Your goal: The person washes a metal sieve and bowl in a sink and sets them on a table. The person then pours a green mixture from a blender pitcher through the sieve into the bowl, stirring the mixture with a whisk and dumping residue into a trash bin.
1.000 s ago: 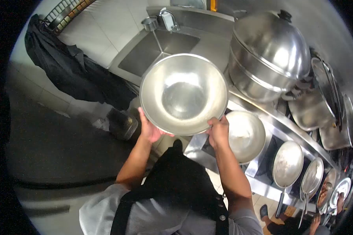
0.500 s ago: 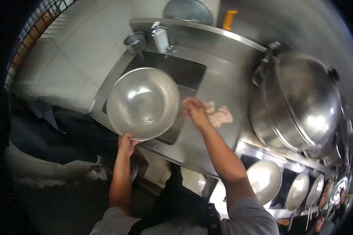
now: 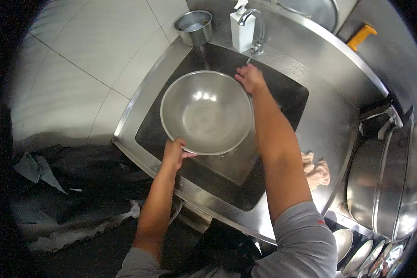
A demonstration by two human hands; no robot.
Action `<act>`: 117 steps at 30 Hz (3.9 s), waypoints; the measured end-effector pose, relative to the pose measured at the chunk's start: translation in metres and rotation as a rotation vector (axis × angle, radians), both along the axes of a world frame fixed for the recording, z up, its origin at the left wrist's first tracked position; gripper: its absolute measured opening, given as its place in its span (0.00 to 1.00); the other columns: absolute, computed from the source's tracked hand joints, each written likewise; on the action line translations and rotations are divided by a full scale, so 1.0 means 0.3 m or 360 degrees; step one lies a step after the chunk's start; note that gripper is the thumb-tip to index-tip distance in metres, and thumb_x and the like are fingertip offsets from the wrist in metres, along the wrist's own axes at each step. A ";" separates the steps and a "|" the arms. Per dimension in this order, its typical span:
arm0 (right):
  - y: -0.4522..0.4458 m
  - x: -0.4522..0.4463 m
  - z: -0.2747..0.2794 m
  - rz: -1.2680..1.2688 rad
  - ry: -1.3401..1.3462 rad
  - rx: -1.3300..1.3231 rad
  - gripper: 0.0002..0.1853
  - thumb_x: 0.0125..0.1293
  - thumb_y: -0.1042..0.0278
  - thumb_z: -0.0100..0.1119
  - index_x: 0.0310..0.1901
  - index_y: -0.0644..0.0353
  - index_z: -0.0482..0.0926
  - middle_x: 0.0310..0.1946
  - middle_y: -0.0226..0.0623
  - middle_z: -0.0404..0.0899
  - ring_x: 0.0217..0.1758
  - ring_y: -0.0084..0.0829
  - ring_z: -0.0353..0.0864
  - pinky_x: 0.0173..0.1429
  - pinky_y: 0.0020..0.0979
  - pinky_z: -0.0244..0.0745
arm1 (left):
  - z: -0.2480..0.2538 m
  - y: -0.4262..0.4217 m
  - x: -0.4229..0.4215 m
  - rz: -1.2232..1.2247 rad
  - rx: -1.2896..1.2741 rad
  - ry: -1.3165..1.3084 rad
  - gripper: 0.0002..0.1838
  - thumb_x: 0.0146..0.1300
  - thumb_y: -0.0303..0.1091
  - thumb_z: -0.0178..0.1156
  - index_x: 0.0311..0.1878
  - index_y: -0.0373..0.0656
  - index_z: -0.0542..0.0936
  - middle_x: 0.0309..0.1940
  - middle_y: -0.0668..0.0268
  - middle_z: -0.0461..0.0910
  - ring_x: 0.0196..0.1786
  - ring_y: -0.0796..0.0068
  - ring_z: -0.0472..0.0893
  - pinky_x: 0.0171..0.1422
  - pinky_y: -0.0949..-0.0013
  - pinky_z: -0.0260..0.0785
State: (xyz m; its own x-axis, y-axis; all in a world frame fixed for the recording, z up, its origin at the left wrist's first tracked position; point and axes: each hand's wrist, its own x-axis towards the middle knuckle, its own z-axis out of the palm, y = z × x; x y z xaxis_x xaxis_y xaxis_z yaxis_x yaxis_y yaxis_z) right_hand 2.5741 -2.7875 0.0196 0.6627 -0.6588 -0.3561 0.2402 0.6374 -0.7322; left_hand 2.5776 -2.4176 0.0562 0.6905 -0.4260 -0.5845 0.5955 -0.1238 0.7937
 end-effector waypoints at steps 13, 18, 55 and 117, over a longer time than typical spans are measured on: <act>-0.146 -0.127 0.242 -0.0218 0.0126 -0.0553 0.25 0.65 0.80 0.48 0.65 0.74 0.62 0.49 0.47 0.75 0.51 0.39 0.78 0.58 0.38 0.76 | -0.091 -0.149 0.036 -0.0060 -0.0254 0.0245 0.26 0.55 0.25 0.49 0.59 0.26 0.64 0.52 0.44 0.74 0.48 0.47 0.81 0.45 0.48 0.83; -0.231 -0.114 0.126 -0.0078 0.0914 -0.2338 0.25 0.58 0.73 0.51 0.59 0.69 0.73 0.46 0.55 0.80 0.43 0.44 0.82 0.52 0.38 0.76 | -0.109 -0.205 0.013 -0.0073 -0.0477 0.0637 0.27 0.57 0.23 0.48 0.61 0.23 0.60 0.58 0.41 0.69 0.59 0.40 0.75 0.60 0.36 0.74; 0.442 -0.054 -0.208 0.1470 0.0870 -0.2637 0.10 0.51 0.78 0.57 0.35 0.58 0.84 0.38 0.48 0.79 0.47 0.48 0.80 0.53 0.41 0.74 | -0.167 -0.134 0.006 -0.0105 -0.0296 0.0399 0.24 0.52 0.22 0.51 0.54 0.28 0.66 0.45 0.48 0.73 0.44 0.45 0.81 0.43 0.37 0.82; 0.704 -0.968 0.345 0.0569 0.0962 -0.1961 0.22 0.65 0.64 0.60 0.59 0.58 0.73 0.60 0.52 0.72 0.65 0.51 0.70 0.69 0.43 0.66 | 0.292 0.281 0.018 -0.0066 -0.0206 -0.2906 0.25 0.65 0.26 0.62 0.66 0.44 0.71 0.68 0.44 0.65 0.67 0.45 0.71 0.61 0.54 0.75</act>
State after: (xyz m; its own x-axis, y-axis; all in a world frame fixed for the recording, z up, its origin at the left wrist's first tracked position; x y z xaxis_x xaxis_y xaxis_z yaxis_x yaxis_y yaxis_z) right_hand 2.2838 -2.5762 0.1230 0.8120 -0.5828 0.0299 -0.3413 -0.5158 -0.7858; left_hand 2.5831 -2.3333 0.1437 0.3414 -0.4337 0.8339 -0.9265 -0.0062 0.3762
